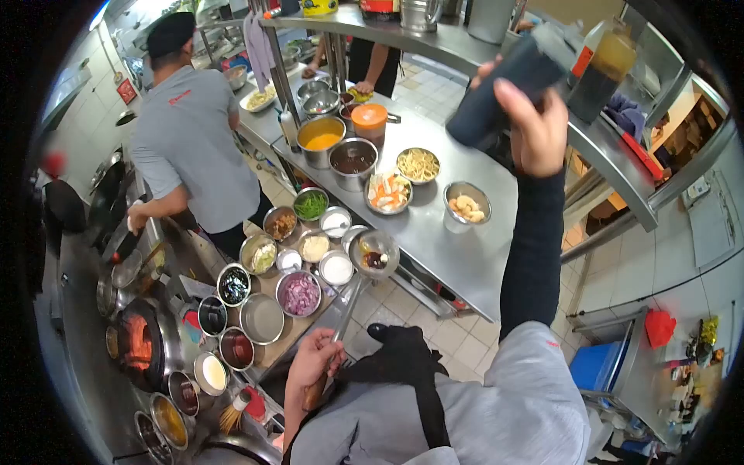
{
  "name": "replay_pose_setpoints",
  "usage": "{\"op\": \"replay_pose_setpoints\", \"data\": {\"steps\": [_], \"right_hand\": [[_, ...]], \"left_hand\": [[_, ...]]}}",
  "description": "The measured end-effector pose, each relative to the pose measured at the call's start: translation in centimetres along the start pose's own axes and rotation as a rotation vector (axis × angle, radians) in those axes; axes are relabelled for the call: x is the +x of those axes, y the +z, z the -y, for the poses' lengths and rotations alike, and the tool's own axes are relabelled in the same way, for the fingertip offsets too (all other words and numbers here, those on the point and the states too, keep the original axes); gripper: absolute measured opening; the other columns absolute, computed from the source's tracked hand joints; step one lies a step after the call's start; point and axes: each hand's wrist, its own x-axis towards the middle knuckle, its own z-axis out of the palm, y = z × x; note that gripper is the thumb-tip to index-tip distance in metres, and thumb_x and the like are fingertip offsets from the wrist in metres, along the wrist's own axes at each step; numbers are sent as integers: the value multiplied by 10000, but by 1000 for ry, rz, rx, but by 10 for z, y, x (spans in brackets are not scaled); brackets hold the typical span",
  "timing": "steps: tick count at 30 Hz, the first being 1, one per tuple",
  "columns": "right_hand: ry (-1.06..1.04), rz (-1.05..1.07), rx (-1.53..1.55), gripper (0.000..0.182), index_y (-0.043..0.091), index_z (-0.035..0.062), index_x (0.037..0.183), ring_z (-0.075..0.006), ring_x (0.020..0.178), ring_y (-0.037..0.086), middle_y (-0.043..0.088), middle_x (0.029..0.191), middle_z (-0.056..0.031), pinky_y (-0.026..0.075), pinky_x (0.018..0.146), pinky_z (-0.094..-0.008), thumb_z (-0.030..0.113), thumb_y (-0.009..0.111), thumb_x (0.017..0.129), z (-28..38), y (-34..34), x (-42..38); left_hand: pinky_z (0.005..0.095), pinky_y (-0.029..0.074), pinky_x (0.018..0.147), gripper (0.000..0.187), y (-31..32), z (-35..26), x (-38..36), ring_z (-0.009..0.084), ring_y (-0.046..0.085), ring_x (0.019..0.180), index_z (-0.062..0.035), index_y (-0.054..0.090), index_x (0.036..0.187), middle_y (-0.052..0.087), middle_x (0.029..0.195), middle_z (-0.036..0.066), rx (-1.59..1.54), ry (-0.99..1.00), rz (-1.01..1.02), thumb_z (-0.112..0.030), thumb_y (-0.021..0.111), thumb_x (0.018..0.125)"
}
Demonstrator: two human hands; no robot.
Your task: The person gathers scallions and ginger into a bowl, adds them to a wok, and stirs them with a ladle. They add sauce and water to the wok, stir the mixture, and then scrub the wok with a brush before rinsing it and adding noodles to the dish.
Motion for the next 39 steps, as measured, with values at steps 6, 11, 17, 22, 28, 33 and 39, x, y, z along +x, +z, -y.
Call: {"op": "replay_pose_setpoints", "data": {"steps": [6, 11, 17, 22, 28, 33, 39], "right_hand": [[659, 363, 256, 976, 436, -98, 1399, -252, 729, 678, 646, 917, -193, 549, 656, -327, 431, 807, 667, -37, -52, -159], [1007, 907, -384, 655, 606, -51, 1251, -235, 814, 698, 711, 970, -131, 551, 740, -354, 467, 746, 874, -100, -78, -198], [951, 1401, -1195, 628, 728, -34, 1022, -379, 886, 723, 734, 926, -260, 555, 811, -428, 537, 773, 763, -151, -76, -191], [878, 1380, -1190, 592, 742, -23, 1007, -385, 890, 722, 737, 913, -254, 558, 818, -437, 515, 773, 762, -119, -75, -150], [937, 1484, -1248, 629, 730, -30, 1048, -365, 919, 723, 737, 962, -262, 555, 824, -417, 536, 762, 775, -167, -58, -187], [964, 941, -794, 679, 688, -54, 1109, -297, 879, 712, 736, 952, -223, 544, 801, -396, 550, 777, 813, -184, -97, -264], [799, 421, -221, 669, 575, -42, 1309, -184, 1021, 662, 698, 1111, -125, 518, 921, -343, 355, 844, 843, -148, -52, -240]], "left_hand": [[266, 433, 437, 248, 9, -14, 7, 112, 553, 521, 32, 519, 1184, 618, 745, 63, 102, 2, 20, -79, 626, 990], [265, 416, 445, 369, 23, -20, 7, 116, 553, 527, 52, 455, 1273, 620, 767, 76, 189, -30, 46, -70, 632, 973], [272, 434, 443, 312, 36, -14, 8, 103, 548, 526, 62, 494, 1232, 608, 756, 62, 252, -37, 48, -85, 624, 989], [271, 437, 447, 322, 36, -6, 4, 103, 549, 528, 64, 493, 1235, 609, 755, 62, 222, -58, 44, -90, 628, 987], [265, 430, 441, 315, 41, -9, 0, 105, 549, 528, 57, 498, 1229, 611, 760, 63, 190, -50, 24, -92, 632, 987], [260, 424, 435, 324, 42, -20, -6, 104, 547, 527, 51, 490, 1245, 618, 768, 71, 125, -38, 18, -81, 632, 986], [260, 415, 422, 320, 48, -47, -14, 105, 539, 517, 42, 485, 1265, 642, 795, 95, -9, 8, 18, -66, 616, 993]]}}
